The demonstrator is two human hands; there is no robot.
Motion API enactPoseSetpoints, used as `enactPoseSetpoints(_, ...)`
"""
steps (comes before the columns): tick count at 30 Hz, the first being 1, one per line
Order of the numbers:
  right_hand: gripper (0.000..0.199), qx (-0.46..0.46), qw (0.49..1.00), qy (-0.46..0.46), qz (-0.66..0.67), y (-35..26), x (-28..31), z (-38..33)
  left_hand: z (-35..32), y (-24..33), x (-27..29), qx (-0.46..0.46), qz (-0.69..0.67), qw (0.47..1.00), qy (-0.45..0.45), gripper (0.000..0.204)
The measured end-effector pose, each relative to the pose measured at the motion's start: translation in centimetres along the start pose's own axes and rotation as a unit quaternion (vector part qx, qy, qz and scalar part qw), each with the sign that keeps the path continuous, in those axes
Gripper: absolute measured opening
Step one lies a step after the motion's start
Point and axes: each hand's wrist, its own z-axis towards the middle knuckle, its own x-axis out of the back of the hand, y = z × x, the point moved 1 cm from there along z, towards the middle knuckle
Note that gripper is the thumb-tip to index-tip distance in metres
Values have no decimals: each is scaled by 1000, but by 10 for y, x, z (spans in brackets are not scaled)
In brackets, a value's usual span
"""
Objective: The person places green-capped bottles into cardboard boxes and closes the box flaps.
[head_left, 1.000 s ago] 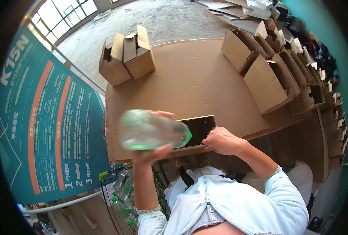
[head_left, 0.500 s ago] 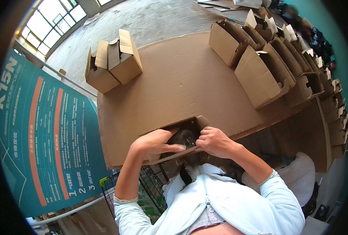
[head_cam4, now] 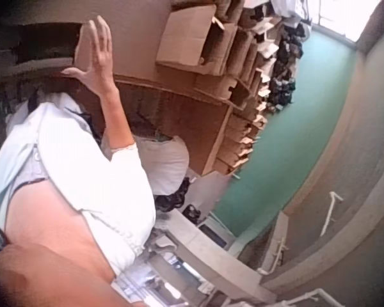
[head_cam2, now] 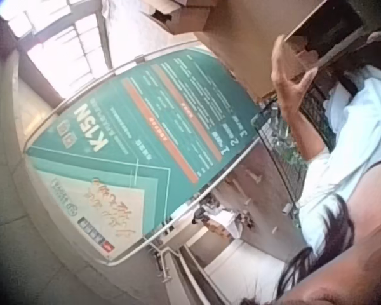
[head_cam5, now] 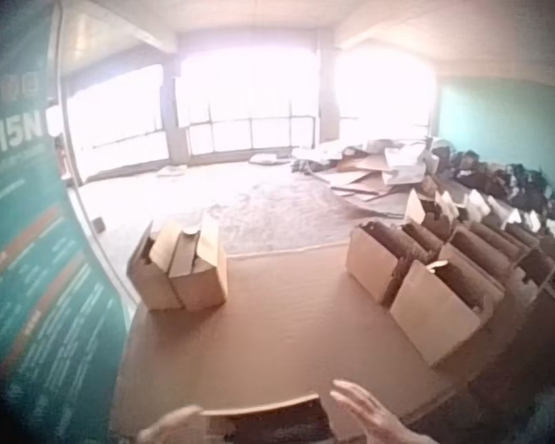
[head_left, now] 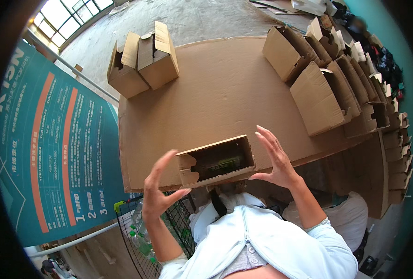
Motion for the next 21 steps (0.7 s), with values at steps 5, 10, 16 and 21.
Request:
enactPoseSetpoints(5, 119, -14, 988, -86, 130, 22, -36, 6, -26, -41, -22, 138, 26, 989, -37, 118)
enactPoseSetpoints(10, 92, 35, 997, 8, 66, 24, -35, 11, -11, -50, -41, 92, 26, 994, -49, 70)
enactPoseSetpoints(16, 66, 12, 995, 47, 85, 12, -40, 4, -9, -55, -37, 64, -11, 997, -39, 49)
enactPoseSetpoints(21, 59, -22, 991, 21, 127, 19, -43, 6, 4, -43, -31, 74, -127, 988, 54, 37)
